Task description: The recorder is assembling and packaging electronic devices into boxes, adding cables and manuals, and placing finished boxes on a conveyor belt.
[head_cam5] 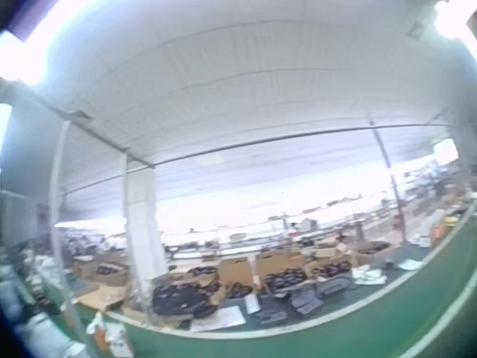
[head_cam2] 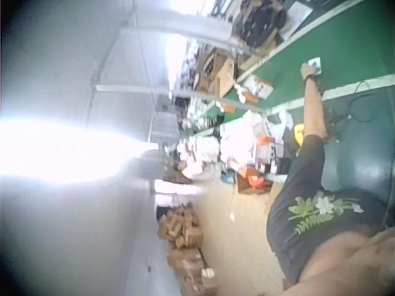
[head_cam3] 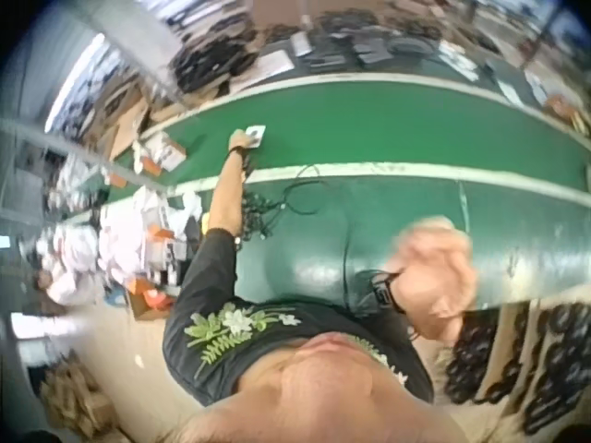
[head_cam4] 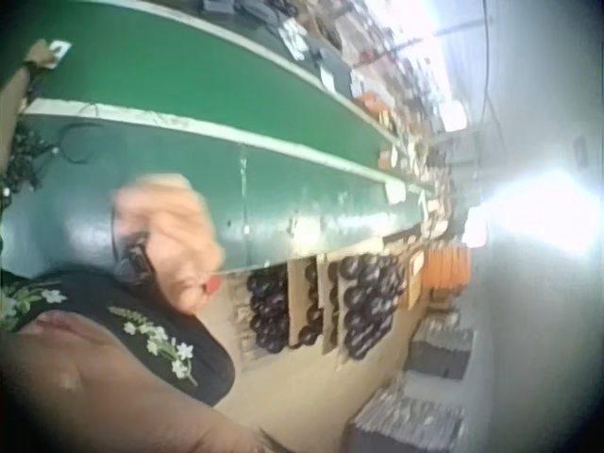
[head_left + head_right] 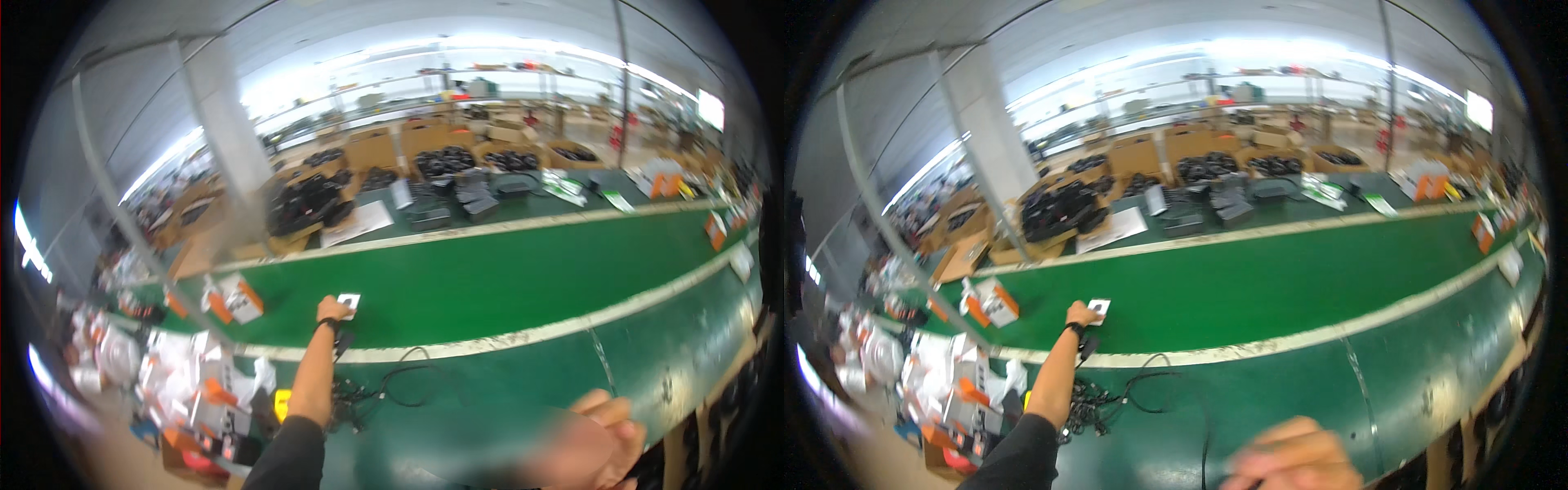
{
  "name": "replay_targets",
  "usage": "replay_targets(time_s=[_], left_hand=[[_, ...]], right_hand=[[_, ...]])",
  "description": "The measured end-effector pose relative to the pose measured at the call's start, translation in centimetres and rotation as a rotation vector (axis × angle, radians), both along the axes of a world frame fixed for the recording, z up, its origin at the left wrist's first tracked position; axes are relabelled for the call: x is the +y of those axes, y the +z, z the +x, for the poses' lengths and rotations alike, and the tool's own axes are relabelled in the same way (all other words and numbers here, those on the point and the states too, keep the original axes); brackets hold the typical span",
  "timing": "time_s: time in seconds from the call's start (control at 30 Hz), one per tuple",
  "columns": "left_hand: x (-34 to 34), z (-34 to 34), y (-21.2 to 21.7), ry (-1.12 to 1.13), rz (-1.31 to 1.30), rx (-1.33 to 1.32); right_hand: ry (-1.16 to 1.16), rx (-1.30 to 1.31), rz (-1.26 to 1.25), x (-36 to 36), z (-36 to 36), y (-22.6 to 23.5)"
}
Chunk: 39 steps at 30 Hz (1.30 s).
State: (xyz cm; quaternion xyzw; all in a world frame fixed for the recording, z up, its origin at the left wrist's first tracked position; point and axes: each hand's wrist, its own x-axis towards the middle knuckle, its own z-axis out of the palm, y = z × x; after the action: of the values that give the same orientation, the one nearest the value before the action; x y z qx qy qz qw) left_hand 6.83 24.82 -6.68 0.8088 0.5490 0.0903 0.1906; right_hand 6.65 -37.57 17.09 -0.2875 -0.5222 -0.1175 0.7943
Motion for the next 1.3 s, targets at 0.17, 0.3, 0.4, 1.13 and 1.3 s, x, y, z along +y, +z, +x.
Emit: replay_targets(time_s=[0.17,0.3,0.4,1.13,1.3], left_hand=[[2.5,-2.5,-0.1,-0.181,-0.022,0.096],[-2.1,-1.9,0.6,-0.361,0.077,-0.063],[-7.3,-4.2,5.1,-0.368,0.052,-0.396],[-40.3,-76.6,-15.0,1.102,0.197,-1.771],[-39.7,-73.8,-29.4,1.771,0.048,-1.503]], right_hand=[[0.773,-0.194,0.038,1.9,-2.6,3.5],[0.807,-0.100,0.220,3.1,-6.2,-0.3],[0.857,-0.181,0.245,2.5,-5.2,-0.2],[0.224,-0.557,-0.934,11.2,-2.5,1.6],[0.265,-0.792,-1.280,15.0,-6.6,-1.1]])
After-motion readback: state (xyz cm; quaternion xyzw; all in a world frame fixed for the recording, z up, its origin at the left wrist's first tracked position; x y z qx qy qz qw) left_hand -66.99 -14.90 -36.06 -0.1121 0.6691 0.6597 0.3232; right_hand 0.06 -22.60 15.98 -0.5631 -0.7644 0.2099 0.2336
